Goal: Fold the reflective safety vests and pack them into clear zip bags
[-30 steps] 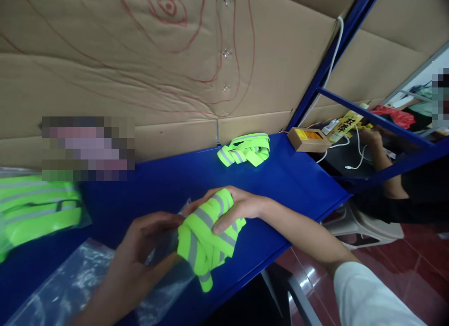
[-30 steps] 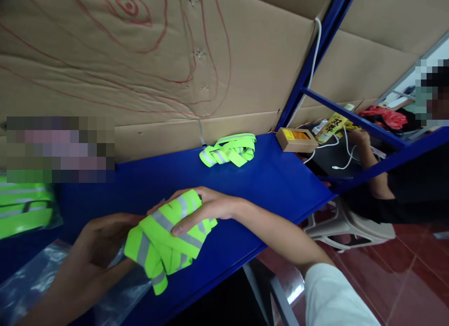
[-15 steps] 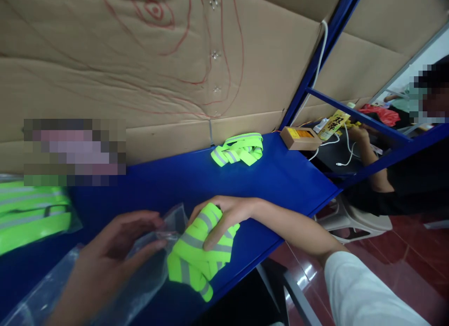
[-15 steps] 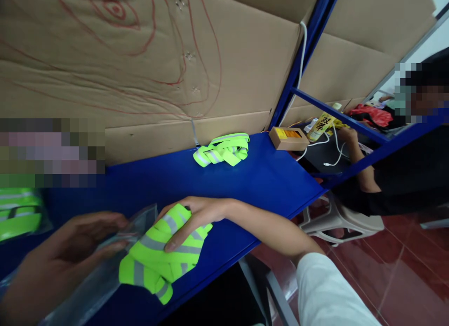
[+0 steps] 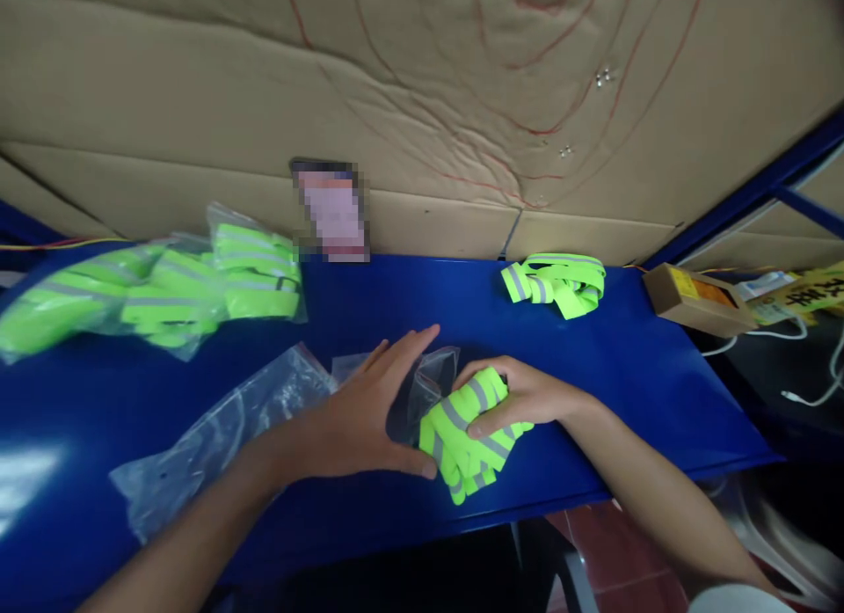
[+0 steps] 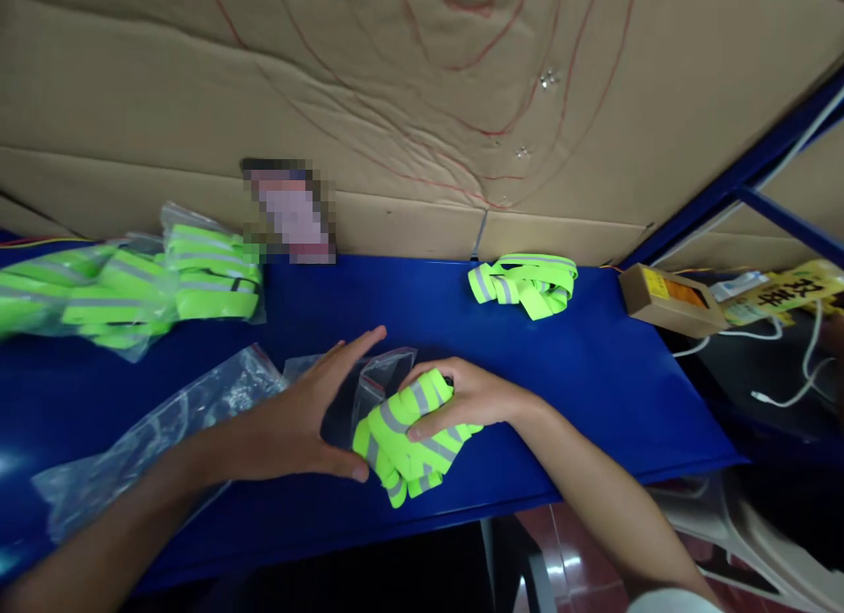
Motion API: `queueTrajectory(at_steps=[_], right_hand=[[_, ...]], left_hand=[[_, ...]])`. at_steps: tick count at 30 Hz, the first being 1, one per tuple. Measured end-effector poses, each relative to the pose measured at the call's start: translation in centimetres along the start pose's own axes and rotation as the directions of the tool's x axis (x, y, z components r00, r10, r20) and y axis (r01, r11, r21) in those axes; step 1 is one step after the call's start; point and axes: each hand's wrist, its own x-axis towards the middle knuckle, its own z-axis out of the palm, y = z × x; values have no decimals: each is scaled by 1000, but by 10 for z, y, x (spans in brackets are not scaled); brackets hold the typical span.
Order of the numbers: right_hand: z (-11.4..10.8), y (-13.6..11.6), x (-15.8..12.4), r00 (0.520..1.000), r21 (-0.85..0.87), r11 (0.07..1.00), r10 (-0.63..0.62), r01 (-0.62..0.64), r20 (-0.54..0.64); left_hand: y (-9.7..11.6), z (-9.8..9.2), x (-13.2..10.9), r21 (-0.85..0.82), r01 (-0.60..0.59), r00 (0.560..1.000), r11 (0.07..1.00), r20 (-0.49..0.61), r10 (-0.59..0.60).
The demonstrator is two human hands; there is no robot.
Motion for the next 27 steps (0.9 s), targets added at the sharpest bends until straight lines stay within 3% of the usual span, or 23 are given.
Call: queueTrajectory(at_steps=[5,8,10,12,13,14,15,19,23,27], right_hand=[[-9,-6,-7,1000,-30,999,14,-14,-8],[-22,-9,-17,982,126,991,-14,38,-188],[-27,-9,-18,891,242,957,-35,161,-452],[-26,-7,-12,724,288,907,-28,309,-690],[-23,-6,-7,656,300,885,-9,357,-755],[-19,-4,-1,621,321,867,18,381,-784],[-14,-2,4,618,354,853,48,383,-784],[3,3,13,709,460,828,112,321,-696],[9,1,9,694,467,822,127,327,-709],[1,-1,3,681,429,839,98,336,-726]], left_hand=[[-4,12,2,186,-62,998,981,37,56],[-5,16,6,266,-41,999,963,-18,47],[-4,18,8,328,-32,996,944,-74,59],[-2,22,10,370,-27,986,929,-146,87],[-1,24,10,383,-24,978,923,-181,101],[1,26,10,395,-19,971,918,-213,112],[2,29,10,408,-12,964,913,-239,120],[4,39,11,433,17,957,901,-270,111],[3,43,11,397,43,964,917,-256,66],[2,42,11,288,40,975,957,-220,26]])
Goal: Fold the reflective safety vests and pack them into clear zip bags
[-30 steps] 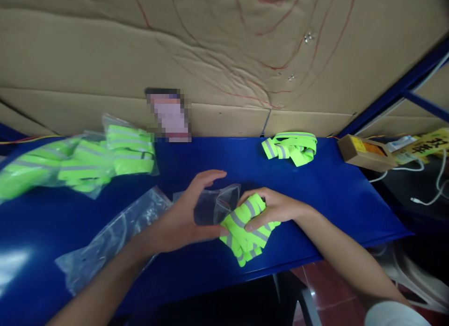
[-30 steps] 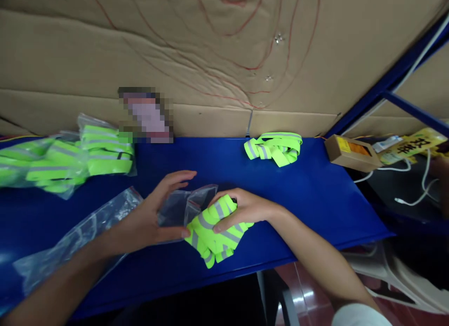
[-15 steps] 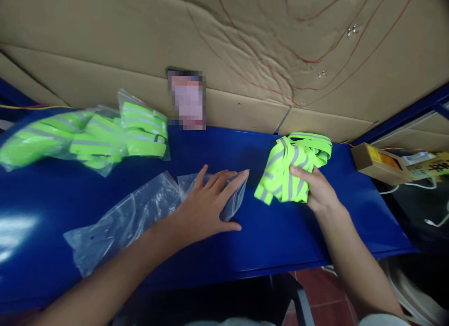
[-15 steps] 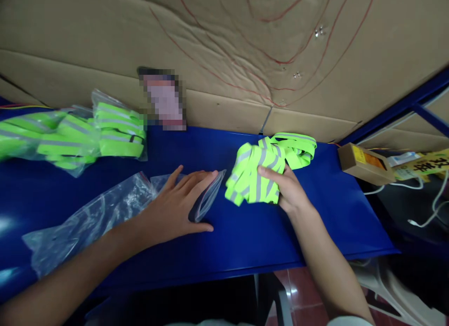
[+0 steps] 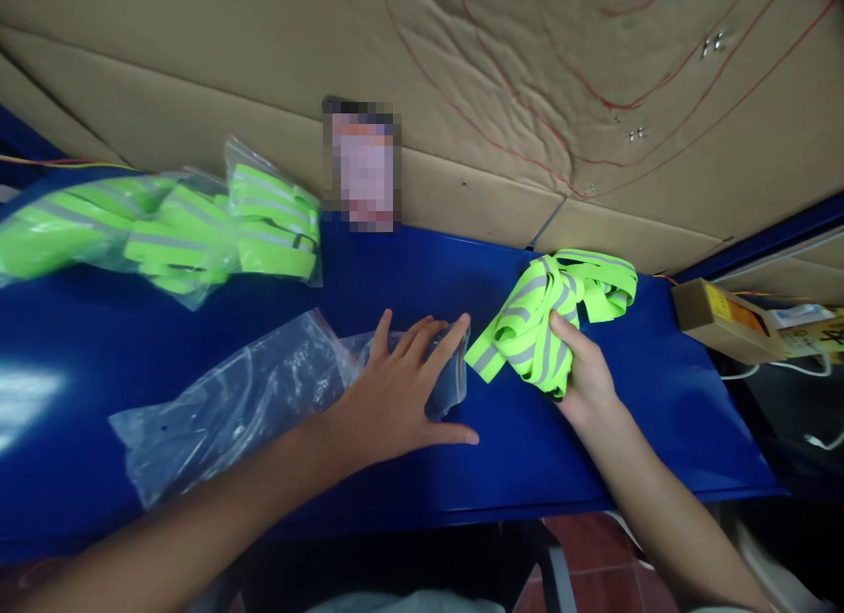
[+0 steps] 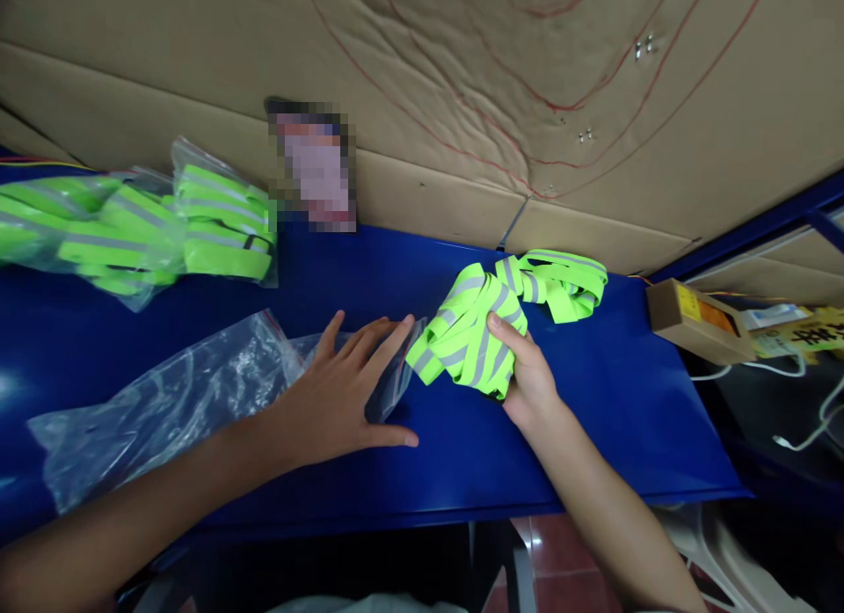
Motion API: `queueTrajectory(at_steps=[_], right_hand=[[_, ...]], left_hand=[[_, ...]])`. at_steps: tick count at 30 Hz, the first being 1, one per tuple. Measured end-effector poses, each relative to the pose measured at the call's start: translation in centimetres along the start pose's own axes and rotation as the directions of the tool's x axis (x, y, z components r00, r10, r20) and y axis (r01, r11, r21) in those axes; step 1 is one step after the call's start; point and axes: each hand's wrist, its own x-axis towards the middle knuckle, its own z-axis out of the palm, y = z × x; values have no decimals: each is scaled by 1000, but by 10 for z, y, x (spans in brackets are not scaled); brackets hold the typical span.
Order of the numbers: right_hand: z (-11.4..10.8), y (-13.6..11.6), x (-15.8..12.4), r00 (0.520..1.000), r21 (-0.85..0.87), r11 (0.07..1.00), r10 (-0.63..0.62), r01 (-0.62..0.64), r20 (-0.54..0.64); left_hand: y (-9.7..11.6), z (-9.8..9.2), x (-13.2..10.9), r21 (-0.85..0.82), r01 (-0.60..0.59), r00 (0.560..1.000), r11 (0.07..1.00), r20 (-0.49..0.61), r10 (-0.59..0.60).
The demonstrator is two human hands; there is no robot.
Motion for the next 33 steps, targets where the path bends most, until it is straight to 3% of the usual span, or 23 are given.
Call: queueTrajectory(at_steps=[2,5,8,11,15,20,24,29,33], right_hand=[[-8,-5,4,999,-27,1000,4,-3,40],[-22,-13,10,968,-104,988,131,-111,214],[-30,-16,12,871,-208,961,254,-180,421],[-24,-13,9,763,-266,948,303,-178,571],[-10,-7,1,615,-343,935,322,-88,720],[-12,-8,-2,633,-511,856,355,75,688],[-18,-8,-1,577,-602,797,470,48,668],[-14,-11,-2,564,-629,778,515,10,646],[-9,-14,-2,516,-638,770,541,13,664]], left_hand=[[-2,-3,1,-70,12,999,998,45,-9],[-5,-8,2,-160,37,992,986,123,-17],[-7,-11,3,-210,52,986,976,167,-17],[-7,-9,2,-220,33,986,975,165,4],[-8,-10,1,-252,-2,987,968,156,43],[-15,-26,2,-346,-19,967,938,232,105],[-22,-37,2,-376,-25,952,926,273,136],[-21,-47,1,-390,-91,938,916,275,210],[-15,-56,0,-361,-180,927,915,249,280]])
